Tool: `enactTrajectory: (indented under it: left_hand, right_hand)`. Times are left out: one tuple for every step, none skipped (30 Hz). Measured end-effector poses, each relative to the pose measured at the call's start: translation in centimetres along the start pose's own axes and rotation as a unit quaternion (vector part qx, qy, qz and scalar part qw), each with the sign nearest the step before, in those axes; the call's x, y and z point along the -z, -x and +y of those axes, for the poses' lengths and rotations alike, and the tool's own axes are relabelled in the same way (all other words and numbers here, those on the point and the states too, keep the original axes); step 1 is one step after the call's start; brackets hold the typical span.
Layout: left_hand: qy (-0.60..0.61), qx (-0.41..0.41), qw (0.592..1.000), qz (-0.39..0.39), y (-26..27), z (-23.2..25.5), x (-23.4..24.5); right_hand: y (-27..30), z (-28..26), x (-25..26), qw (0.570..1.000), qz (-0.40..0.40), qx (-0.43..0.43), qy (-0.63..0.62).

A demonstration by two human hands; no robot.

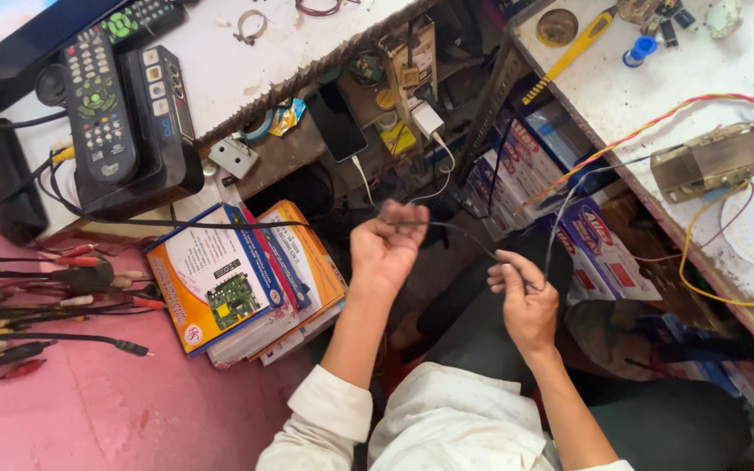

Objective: The person repairs an LED light bulb by disassembling the housing, testing the LED board with a multimeter, and connecting wires to a transformer. They use a screwdriver to open the bulb and a magnifying glass to inspect the circuit board.

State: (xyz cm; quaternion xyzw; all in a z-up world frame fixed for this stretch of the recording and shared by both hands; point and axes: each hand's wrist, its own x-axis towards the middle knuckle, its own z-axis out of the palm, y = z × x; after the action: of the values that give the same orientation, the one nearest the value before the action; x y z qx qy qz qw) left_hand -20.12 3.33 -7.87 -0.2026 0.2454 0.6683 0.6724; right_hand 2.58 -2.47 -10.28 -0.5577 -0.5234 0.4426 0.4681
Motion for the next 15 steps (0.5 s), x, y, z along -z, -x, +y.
enactTrajectory:
  left_hand:
    - [0.004,-0.007,0.999,-0.05,-0.5,0.4,-0.2]
    - [0.007,-0.015,0.995,-0.099,-0.8,0.6,-0.4]
    - [-0.058,-0.055,0.993,-0.09,-1.1,0.3,-0.7]
    - [-0.122,-0.095,0.985,-0.078,-1.2,-0.2,-0.8]
    - [-0.185,-0.135,0.971,-0.066,-1.3,-0.9,-0.9]
    - [-0.256,-0.19,0.941,-0.112,-1.3,-1.5,-1.0]
    - [-0.325,-0.242,0.901,-0.157,-1.3,-2.1,-1.1]
    - [-0.391,-0.289,0.85,-0.203,-1.4,-2.5,-1.3]
    - [-0.397,-0.29,0.844,-0.214,-1.5,-2.6,-1.5]
    - [-0.401,-0.287,0.84,-0.225,-1.6,-3.0,-1.4]
    - [-0.406,-0.284,0.836,-0.236,-1.7,-3.3,-1.3]
    - [-0.44,-0.284,0.822,-0.224,-1.7,-3.4,-1.1]
    - [-0.474,-0.284,0.806,-0.212,-1.6,-3.6,-0.9]
    - [-0.508,-0.284,0.788,-0.2,-1.4,-3.7,-0.6]
    - [-0.547,-0.294,0.757,-0.202,-1.0,-3.9,-0.3]
  right_hand:
    - [-0.4,0.9,0.3,0.999,0.01,-0.028,-0.023]
    - [-0.9,1.6,0.5,0.995,0.007,-0.072,-0.067]
    - [-1.5,2.2,0.6,0.987,0.005,-0.117,-0.111]
    - [-1.7,2.4,0.6,0.975,0.0,-0.163,-0.154]
    - [-1.6,2.3,0.6,0.962,-0.063,-0.244,-0.099]
    - [-1.5,1.9,0.5,0.937,-0.128,-0.321,-0.043]
    - [-1.3,1.2,0.3,0.899,-0.192,-0.393,0.014]
    - [-0.8,0.2,0.1,0.885,-0.248,-0.394,0.013]
    - [0.1,-1.0,0.0,0.867,-0.304,-0.394,0.013]
    - [0.9,-2.3,0.0,0.846,-0.356,-0.396,0.013]
    - [0.9,-3.5,0.0,0.879,-0.332,-0.343,0.006]
    - [0.7,-4.6,-0.1,0.907,-0.306,-0.289,-0.002]
    - [0.3,-5.7,-0.3,0.931,-0.28,-0.234,-0.009]
    - [-0.6,-6.7,-0.6,0.965,-0.21,-0.158,0.013]
    - [-1.7,-7.6,-1.1,0.986,-0.138,-0.081,0.036]
